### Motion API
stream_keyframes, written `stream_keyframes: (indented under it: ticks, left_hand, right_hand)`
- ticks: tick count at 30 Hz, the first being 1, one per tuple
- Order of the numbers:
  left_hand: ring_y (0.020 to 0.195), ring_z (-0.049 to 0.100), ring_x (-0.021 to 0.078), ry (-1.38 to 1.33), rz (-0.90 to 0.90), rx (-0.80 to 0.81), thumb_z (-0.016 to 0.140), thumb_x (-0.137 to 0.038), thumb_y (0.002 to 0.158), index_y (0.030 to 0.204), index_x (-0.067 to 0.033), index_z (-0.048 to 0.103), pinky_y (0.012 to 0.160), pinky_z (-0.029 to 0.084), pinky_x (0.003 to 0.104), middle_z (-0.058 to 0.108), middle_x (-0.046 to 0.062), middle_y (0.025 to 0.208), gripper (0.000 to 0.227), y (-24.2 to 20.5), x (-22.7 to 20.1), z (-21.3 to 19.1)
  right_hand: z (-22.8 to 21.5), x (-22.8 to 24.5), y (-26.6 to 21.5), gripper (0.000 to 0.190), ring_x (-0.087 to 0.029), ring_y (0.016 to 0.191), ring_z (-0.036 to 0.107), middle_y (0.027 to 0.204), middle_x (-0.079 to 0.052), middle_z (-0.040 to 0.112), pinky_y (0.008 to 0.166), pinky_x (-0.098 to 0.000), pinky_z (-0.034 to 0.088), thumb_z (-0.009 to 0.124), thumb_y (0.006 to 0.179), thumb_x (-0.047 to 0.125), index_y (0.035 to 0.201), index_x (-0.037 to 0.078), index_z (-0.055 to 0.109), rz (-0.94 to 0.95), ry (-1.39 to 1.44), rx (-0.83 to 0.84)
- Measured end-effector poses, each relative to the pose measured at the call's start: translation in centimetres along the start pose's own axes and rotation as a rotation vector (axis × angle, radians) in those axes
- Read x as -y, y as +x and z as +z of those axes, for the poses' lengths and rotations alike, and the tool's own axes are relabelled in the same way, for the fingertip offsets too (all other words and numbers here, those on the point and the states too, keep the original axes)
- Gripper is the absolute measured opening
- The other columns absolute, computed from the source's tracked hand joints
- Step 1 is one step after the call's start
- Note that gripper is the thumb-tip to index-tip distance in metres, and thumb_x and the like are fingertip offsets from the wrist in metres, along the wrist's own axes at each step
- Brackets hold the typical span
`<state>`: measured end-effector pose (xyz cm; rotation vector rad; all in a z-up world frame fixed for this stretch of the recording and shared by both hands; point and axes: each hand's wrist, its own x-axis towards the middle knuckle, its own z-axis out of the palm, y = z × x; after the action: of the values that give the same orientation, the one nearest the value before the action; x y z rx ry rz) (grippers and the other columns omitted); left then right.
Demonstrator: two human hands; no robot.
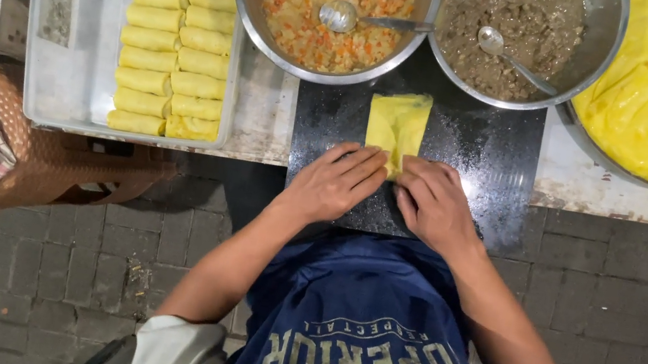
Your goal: The person places a thin yellow wrapper on a metal surface, adds a vegetable mixture and a meat paste, then folds and rolls the wrapper into a cylindrical spring roll. The finished roll is placed in a tray with others, and the process repeats.
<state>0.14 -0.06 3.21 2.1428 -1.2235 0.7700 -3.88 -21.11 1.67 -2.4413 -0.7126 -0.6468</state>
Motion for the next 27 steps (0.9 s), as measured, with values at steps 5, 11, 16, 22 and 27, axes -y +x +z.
stream_keyframes:
  ticks: [5, 11, 16, 22, 27]
  left_hand:
    - [0.100, 0.068, 0.0312, -0.008, 0.053, 0.077, 0.049, -0.007, 0.100, 0.107, -0.0023, 0.068, 0.093, 0.050, 0.046, 0.069, 0.017, 0.104, 0.021, 0.3, 0.3, -0.3]
    - [0.101, 0.067, 0.0280, -0.025, 0.009, 0.083, 0.051, -0.013, 0.102, 0.115, -0.0055, 0.066, 0.095, 0.049, 0.046, 0.066, 0.013, 0.106, 0.021, -0.4, 0.5, 0.5]
    - [0.098, 0.067, 0.0260, -0.016, -0.020, 0.107, 0.048, -0.013, 0.103, 0.120, -0.0074, 0.063, 0.094, 0.049, 0.044, 0.064, 0.010, 0.104, 0.023, -0.6, 0.6, 0.8]
    - [0.096, 0.069, 0.0246, -0.080, -0.073, 0.197, 0.052, -0.020, 0.102, 0.132, -0.0095, 0.055, 0.096, 0.047, 0.045, 0.067, 0.012, 0.103, 0.031, -0.6, 1.5, 0.9]
    - [0.099, 0.069, 0.0242, -0.107, -0.098, 0.279, 0.049, -0.024, 0.103, 0.131, -0.0085, 0.051, 0.098, 0.044, 0.045, 0.070, 0.014, 0.101, 0.032, -0.4, 2.4, 1.1]
  right_hand:
    - [-0.1, -0.4, 0.0, 0.025, -0.027, 0.110, 0.063, 0.116, -0.007, 0.064, 0.093, -0.0428, 0.044, 0.069, 0.091, 0.027, 0.109, 0.012, 0.063, -0.026, -0.049, 0.092]
    - [0.2, -1.2, 0.4, 0.048, -0.030, 0.106, 0.063, 0.108, -0.010, 0.065, 0.089, -0.0453, 0.046, 0.073, 0.086, 0.022, 0.130, 0.009, 0.057, 0.034, 0.026, 0.197]
    - [0.6, -1.5, 0.9, 0.036, -0.026, 0.102, 0.063, 0.113, -0.007, 0.062, 0.086, -0.0389, 0.047, 0.075, 0.086, 0.024, 0.117, 0.009, 0.063, -0.034, -0.025, 0.145]
    - [0.6, -1.3, 1.3, 0.037, -0.028, 0.099, 0.065, 0.109, -0.009, 0.066, 0.082, -0.0393, 0.048, 0.073, 0.089, 0.025, 0.118, 0.006, 0.062, 0.006, 0.065, 0.126]
    - [1.2, -2.1, 1.2, 0.042, -0.032, 0.094, 0.066, 0.096, -0.013, 0.067, 0.081, -0.0424, 0.051, 0.072, 0.088, 0.022, 0.123, 0.004, 0.057, 0.096, 0.181, 0.201]
